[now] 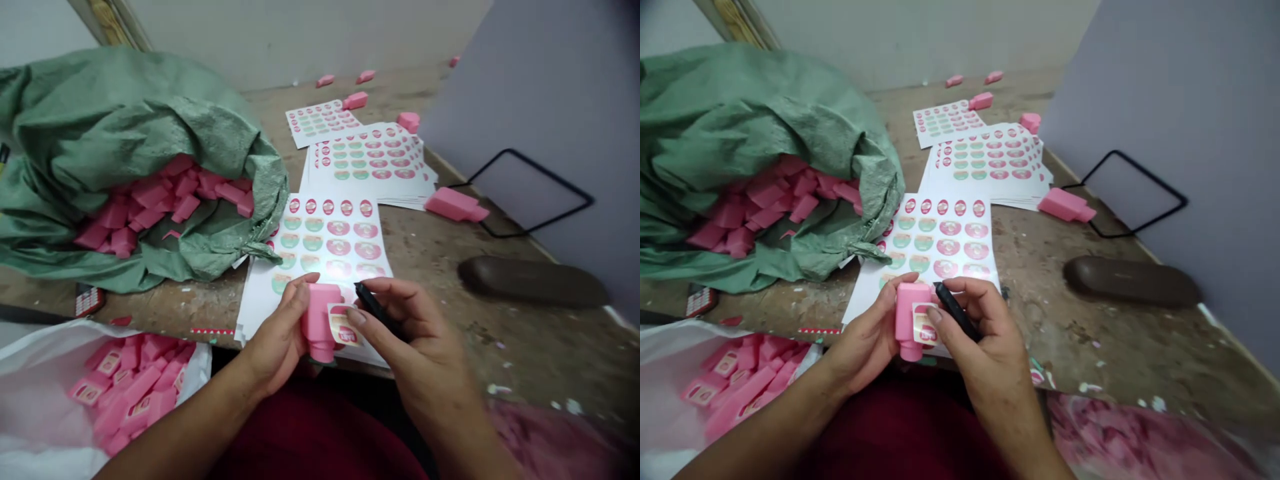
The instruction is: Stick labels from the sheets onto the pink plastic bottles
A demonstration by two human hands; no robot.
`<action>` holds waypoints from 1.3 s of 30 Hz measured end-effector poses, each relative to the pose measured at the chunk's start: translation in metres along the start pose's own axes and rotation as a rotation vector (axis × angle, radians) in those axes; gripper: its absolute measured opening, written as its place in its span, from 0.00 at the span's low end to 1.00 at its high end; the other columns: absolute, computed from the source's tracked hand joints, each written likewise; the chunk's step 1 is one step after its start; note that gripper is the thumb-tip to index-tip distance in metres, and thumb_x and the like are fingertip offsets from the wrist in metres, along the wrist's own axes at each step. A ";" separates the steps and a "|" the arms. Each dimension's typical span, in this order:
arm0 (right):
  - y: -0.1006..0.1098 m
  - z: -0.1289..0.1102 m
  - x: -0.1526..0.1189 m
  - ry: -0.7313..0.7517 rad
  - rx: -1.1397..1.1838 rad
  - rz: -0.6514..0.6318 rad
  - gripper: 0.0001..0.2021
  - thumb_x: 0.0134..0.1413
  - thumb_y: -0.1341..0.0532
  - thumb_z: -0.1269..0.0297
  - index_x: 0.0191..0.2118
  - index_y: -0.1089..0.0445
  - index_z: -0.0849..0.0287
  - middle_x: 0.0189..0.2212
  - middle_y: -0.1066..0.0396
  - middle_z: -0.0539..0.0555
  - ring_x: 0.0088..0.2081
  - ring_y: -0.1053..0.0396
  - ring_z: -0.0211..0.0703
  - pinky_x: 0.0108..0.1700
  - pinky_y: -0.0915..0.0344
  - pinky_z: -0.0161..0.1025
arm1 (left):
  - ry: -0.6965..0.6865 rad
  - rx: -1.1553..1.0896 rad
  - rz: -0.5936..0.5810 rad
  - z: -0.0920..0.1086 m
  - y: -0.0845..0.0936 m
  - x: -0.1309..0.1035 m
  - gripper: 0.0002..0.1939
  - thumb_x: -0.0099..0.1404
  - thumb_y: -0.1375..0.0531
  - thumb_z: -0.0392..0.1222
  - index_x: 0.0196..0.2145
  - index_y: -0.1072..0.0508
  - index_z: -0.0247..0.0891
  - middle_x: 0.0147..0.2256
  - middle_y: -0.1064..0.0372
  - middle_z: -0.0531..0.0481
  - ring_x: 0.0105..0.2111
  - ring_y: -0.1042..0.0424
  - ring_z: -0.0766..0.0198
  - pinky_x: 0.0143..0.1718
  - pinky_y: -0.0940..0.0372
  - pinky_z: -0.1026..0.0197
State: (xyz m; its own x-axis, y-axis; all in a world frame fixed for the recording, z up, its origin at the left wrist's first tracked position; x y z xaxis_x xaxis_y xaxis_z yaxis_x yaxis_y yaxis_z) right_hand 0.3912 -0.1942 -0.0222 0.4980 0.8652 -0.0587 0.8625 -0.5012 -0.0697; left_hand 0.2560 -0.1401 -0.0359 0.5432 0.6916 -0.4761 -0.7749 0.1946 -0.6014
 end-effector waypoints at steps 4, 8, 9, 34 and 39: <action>-0.012 0.002 0.002 0.024 0.003 0.005 0.12 0.48 0.30 0.62 0.39 0.29 0.51 0.33 0.25 0.48 0.34 0.27 0.39 0.36 0.29 0.34 | 0.004 -0.052 0.017 -0.002 0.001 0.000 0.20 0.69 0.44 0.56 0.51 0.33 0.41 0.46 0.28 0.44 0.46 0.26 0.58 0.47 0.31 0.56; -0.018 0.001 0.003 0.037 -0.016 0.018 0.12 0.48 0.30 0.62 0.39 0.30 0.52 0.31 0.26 0.48 0.32 0.28 0.39 0.34 0.29 0.35 | -0.015 -0.047 0.016 -0.002 0.002 -0.001 0.21 0.67 0.42 0.58 0.50 0.33 0.42 0.47 0.28 0.44 0.48 0.27 0.55 0.48 0.30 0.53; -0.019 0.000 0.003 0.036 -0.023 0.018 0.11 0.48 0.31 0.62 0.39 0.29 0.52 0.31 0.26 0.48 0.32 0.28 0.39 0.33 0.29 0.35 | -0.020 -0.039 0.013 -0.002 0.003 -0.001 0.22 0.66 0.42 0.59 0.50 0.33 0.42 0.47 0.28 0.44 0.48 0.27 0.55 0.48 0.30 0.53; -0.016 0.011 0.005 0.003 0.045 0.047 0.13 0.49 0.31 0.61 0.41 0.30 0.51 0.34 0.26 0.48 0.34 0.29 0.39 0.36 0.30 0.36 | -0.038 0.011 0.015 -0.007 0.003 0.003 0.19 0.66 0.39 0.55 0.49 0.35 0.44 0.48 0.29 0.48 0.46 0.27 0.60 0.46 0.31 0.58; -0.018 0.012 0.005 0.008 0.026 0.032 0.13 0.50 0.31 0.60 0.42 0.30 0.52 0.32 0.27 0.48 0.33 0.29 0.39 0.34 0.31 0.35 | -0.052 -0.006 0.013 -0.008 0.004 0.004 0.21 0.64 0.38 0.56 0.49 0.34 0.43 0.47 0.29 0.48 0.46 0.27 0.59 0.47 0.32 0.57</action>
State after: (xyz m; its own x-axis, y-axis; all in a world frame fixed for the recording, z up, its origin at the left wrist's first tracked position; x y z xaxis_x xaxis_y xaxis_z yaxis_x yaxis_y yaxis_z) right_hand 0.3776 -0.1809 -0.0329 0.5261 0.8488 -0.0530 0.8435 -0.5288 -0.0941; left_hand 0.2572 -0.1417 -0.0452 0.5156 0.7292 -0.4500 -0.7797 0.1815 -0.5992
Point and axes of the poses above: each hand's wrist, its own x-axis towards the middle knuckle, its own y-axis out of the back of the hand, z = x × y, the point moved 4 cm from there along x, towards the middle knuckle
